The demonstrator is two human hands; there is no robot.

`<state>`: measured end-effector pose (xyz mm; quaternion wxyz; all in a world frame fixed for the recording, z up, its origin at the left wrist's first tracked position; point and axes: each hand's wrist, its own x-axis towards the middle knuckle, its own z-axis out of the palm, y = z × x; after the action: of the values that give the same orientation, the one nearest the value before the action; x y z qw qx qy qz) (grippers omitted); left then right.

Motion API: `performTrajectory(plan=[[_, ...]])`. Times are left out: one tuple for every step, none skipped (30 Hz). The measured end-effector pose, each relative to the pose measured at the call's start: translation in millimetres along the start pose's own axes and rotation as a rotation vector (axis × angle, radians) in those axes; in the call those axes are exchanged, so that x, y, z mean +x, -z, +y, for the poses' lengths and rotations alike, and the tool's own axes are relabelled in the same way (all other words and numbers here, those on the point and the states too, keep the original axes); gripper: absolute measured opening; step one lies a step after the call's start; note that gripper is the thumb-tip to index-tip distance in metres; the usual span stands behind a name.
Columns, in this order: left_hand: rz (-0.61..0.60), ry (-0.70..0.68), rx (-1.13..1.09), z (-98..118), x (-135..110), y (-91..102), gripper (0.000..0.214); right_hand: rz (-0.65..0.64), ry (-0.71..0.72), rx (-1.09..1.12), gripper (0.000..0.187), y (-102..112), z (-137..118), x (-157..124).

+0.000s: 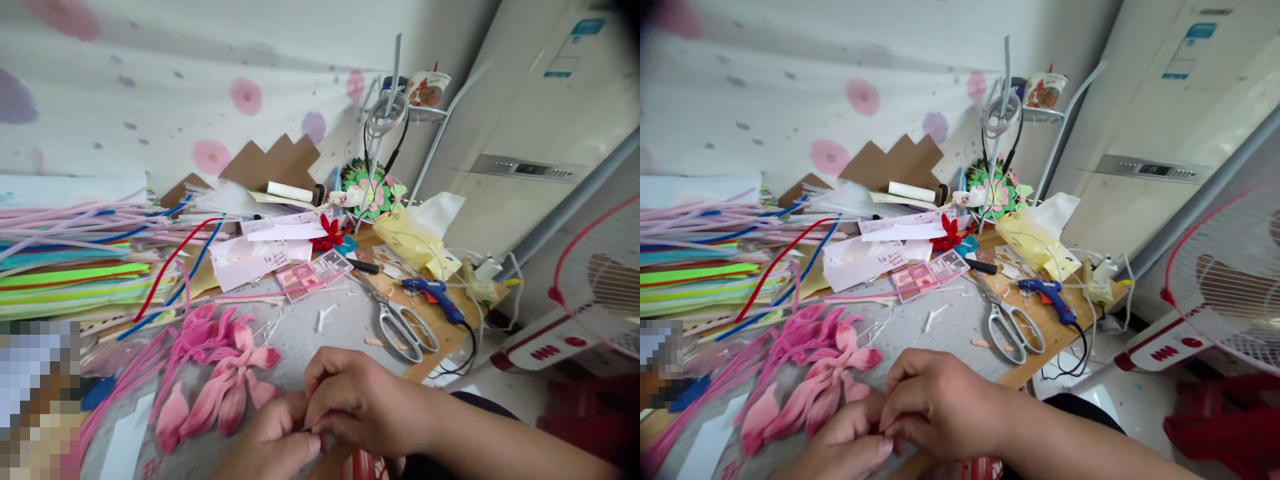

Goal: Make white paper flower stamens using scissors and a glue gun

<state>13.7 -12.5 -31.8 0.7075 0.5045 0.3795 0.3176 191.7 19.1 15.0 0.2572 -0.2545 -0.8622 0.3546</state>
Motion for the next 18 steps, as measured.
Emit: performTrajectory(plan=[[-0.013, -0.002, 0.026, -1.3, 1.4, 1.1, 0.017, 0.002, -0.01, -0.012, 0.012, -1.2, -0.6, -1.1], [-0.011, -0.012, 0.069, -1.6, 2.8, 1.7, 0.019, 0.006, -0.03, -0.013, 0.012, -2.4, -1.9, -2.1], [-0.036, -0.012, 0.135, -0.9, 4.1, 1.8, 0.022, 0.014, -0.051, -0.005, 0.012, -3.8, -3.3, -3.1], [-0.014, -0.008, 0.202, 0.4, 5.1, 1.5, 0.022, 0.032, -0.075, 0.008, 0.011, -5.3, -3.9, -3.9], [0.015, -0.005, 0.255, 2.0, 5.9, 1.3, 0.022, 0.051, -0.101, 0.02, 0.011, -6.7, -3.2, -4.6], [0.047, -0.01, 0.296, 3.6, 6.4, 1.2, 0.021, 0.072, -0.12, 0.026, 0.011, -7.9, -0.4, -5.0], [0.079, -0.036, 0.337, 4.8, 6.7, 1.4, 0.02, 0.091, -0.139, 0.024, 0.012, -8.5, 4.5, -4.9], [0.116, -0.093, 0.409, 5.6, 6.7, 1.9, 0.022, 0.101, -0.153, 0.02, 0.012, -8.3, 11.1, -3.9], [0.168, -0.148, 0.488, 5.8, 6.3, 2.5, 0.025, 0.124, -0.175, 0.019, 0.01, -7.2, 18.8, -1.8], [0.203, -0.165, 0.52, 5.6, 5.4, 2.9, 0.026, 0.16, -0.206, 0.024, 0.012, -5.2, 26.3, 1.8], [0.227, -0.181, 0.551, 5.2, 4.1, 3.1, 0.026, 0.208, -0.244, 0.032, 0.018, -2.6, 32.5, 7.3], [0.237, -0.192, 0.575, 4.5, 2.4, 3.0, 0.026, 0.259, -0.284, 0.04, 0.027, -0.2, 35.8, 15.0], [0.23, -0.201, 0.595, 3.7, 0.2, 2.6, 0.025, 0.301, -0.316, 0.045, 0.034, 0.9, 35.4, 25.3], [0.21, -0.219, 0.623, 2.9, -2.1, 2.1, 0.024, 0.324, -0.324, 0.04, 0.038, -0.2, 30.3, 37.9], [0.178, -0.24, 0.654, 2.1, -4.3, 1.6, 0.02, 0.297, -0.309, 0.03, 0.042, -4.7, 20.7, 52.5], [0.137, -0.265, 0.685, 1.3, -6.3, 1.2, 0.017, 0.285, -0.253, 0.02, 0.043, -13.1, 7.0, 68.2], [0.103, -0.296, 0.717, 0.5, -7.7, 1.1, 0.016, 0.274, -0.165, 0.019, 0.042, -25.3, -9.7, 83.9], [0.086, -0.329, 0.745, -0.4, -8.3, 1.5, 0.019, 0.243, -0.063, 0.035, 0.04, -40.6, -27.7, 98.5]])
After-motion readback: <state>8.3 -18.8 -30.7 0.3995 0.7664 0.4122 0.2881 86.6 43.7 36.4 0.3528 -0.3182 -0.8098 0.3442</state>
